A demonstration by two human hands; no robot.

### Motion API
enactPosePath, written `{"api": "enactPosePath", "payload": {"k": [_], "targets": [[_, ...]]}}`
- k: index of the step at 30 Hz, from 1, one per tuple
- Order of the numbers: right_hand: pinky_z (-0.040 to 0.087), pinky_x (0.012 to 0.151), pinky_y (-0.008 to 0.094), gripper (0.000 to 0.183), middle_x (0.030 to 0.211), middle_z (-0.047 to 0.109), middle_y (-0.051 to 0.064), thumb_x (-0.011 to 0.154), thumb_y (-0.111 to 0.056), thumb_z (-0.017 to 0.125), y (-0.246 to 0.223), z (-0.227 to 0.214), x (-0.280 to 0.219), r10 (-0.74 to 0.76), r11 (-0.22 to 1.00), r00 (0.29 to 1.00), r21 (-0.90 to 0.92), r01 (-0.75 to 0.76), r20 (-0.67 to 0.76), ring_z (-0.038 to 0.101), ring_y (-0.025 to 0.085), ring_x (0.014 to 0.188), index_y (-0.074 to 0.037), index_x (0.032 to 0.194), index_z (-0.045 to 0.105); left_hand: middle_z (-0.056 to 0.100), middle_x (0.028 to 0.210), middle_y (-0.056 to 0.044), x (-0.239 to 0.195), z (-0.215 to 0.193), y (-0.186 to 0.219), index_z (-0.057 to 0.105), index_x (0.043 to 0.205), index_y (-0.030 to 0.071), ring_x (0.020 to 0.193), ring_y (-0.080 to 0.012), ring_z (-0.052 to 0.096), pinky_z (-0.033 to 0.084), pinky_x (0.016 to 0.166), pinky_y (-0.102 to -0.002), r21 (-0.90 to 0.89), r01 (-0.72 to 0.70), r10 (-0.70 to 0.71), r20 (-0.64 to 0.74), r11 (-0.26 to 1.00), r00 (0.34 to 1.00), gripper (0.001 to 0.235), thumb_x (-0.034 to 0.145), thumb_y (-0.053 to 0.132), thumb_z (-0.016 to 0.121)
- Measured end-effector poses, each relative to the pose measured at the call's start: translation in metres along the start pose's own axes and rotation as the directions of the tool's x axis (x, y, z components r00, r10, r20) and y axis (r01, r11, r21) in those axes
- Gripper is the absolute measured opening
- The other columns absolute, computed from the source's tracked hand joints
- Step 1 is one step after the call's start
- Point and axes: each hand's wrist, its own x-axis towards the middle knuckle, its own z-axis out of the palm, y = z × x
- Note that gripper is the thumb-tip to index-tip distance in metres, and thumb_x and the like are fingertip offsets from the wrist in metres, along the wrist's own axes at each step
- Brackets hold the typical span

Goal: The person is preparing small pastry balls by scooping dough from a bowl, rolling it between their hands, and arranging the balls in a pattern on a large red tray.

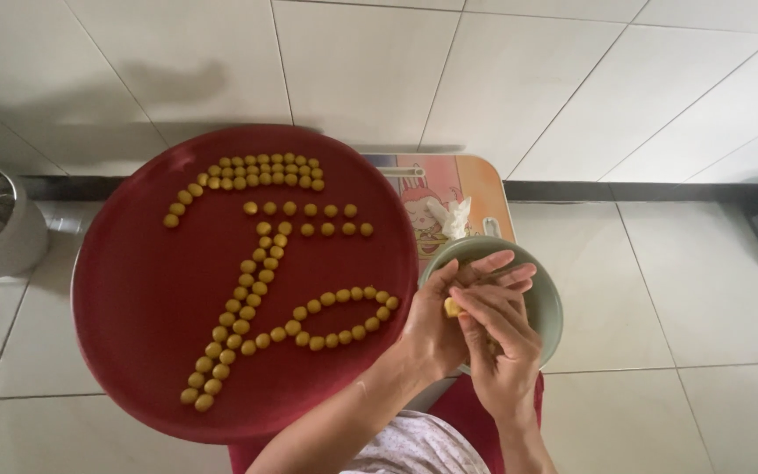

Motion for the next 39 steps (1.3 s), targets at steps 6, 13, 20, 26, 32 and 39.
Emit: {"api": "enactPosePath", "payload": {"k": [6, 13, 20, 26, 32, 39], "targets": [[0.061, 0.093, 0.031, 0.029, 0.102, 0.072, 0.004, 0.087, 0.009, 0.073, 0.004, 0.002, -0.007, -0.019, 0.999, 0.999, -0.028, 0.017, -0.050, 0.063, 0.022, 0.102, -0.009, 0.111, 0.075, 0.064, 0.132, -0.025, -0.002, 0.009, -0.006, 0.068, 0.120, -0.002, 0.132, -0.0364, 0.056, 0.047, 0.113, -0.034, 0.158, -0.126, 0.124, 0.026, 0.979, 0.992, 0.059, 0.110, 0.033, 0.022], [0.059, 0.093, 0.034, 0.021, 0.100, 0.071, 0.007, 0.087, 0.007, 0.073, 0.022, 0.007, -0.013, -0.029, 0.999, 0.996, -0.019, 0.027, -0.083, 0.065, 0.025, 0.101, -0.003, 0.105, 0.075, 0.063, 0.134, -0.026, 0.006, -0.009, -0.009, 0.070, 0.106, -0.005, 0.132, -0.0347, 0.055, 0.055, 0.098, -0.027, 0.127, -0.073, 0.075, -0.007, 0.989, 0.997, 0.056, 0.109, 0.034, 0.029], [0.055, 0.106, 0.034, 0.020, 0.125, 0.067, 0.010, 0.096, -0.011, 0.065, 0.024, -0.005, -0.002, 0.116, 0.965, 0.987, 0.225, -0.138, 0.108, 0.061, 0.024, 0.122, -0.008, 0.114, 0.073, 0.057, 0.145, -0.016, 0.005, -0.007, 0.009, 0.062, 0.134, 0.005, 0.142, -0.0287, 0.046, 0.033, 0.120, -0.046, 0.036, -0.042, 0.042, -0.011, 0.998, 0.999, 0.066, 0.111, 0.049, 0.018], [0.032, 0.075, 0.035, 0.063, 0.137, 0.065, 0.016, 0.106, -0.052, 0.030, 0.011, -0.008, 0.025, 0.239, 0.933, 0.971, 0.275, -0.231, 0.005, 0.041, 0.020, 0.086, -0.006, 0.137, 0.060, 0.053, 0.148, -0.016, 0.020, -0.039, -0.004, 0.058, 0.142, 0.007, 0.147, -0.0334, 0.038, 0.021, 0.125, -0.048, 0.063, -0.115, 0.114, 0.013, 0.991, 0.993, 0.062, 0.110, 0.047, 0.024], [0.009, 0.127, 0.054, 0.085, 0.158, 0.042, 0.011, 0.101, -0.068, 0.003, 0.001, 0.032, 0.048, 0.027, 0.926, 0.995, 0.372, -0.060, 0.093, 0.025, 0.032, 0.148, -0.016, 0.158, 0.038, 0.060, 0.144, -0.012, 0.028, -0.016, -0.014, 0.052, 0.150, 0.016, 0.142, -0.0314, 0.046, 0.027, 0.123, -0.050, 0.240, -0.110, 0.165, -0.220, 0.965, 0.962, 0.072, 0.100, 0.066, 0.036], [-0.005, 0.125, 0.054, 0.097, 0.170, 0.002, 0.021, 0.094, -0.075, -0.006, -0.012, 0.009, 0.055, 0.421, 0.846, 0.875, 0.245, -0.474, 0.238, -0.005, 0.039, 0.153, -0.009, 0.164, 0.011, 0.038, 0.154, -0.009, 0.027, 0.004, -0.022, 0.032, 0.157, 0.022, 0.146, -0.0302, 0.031, 0.021, 0.123, -0.052, 0.516, -0.147, 0.286, -0.201, 0.844, 0.937, 0.076, 0.098, 0.069, 0.029]]}}
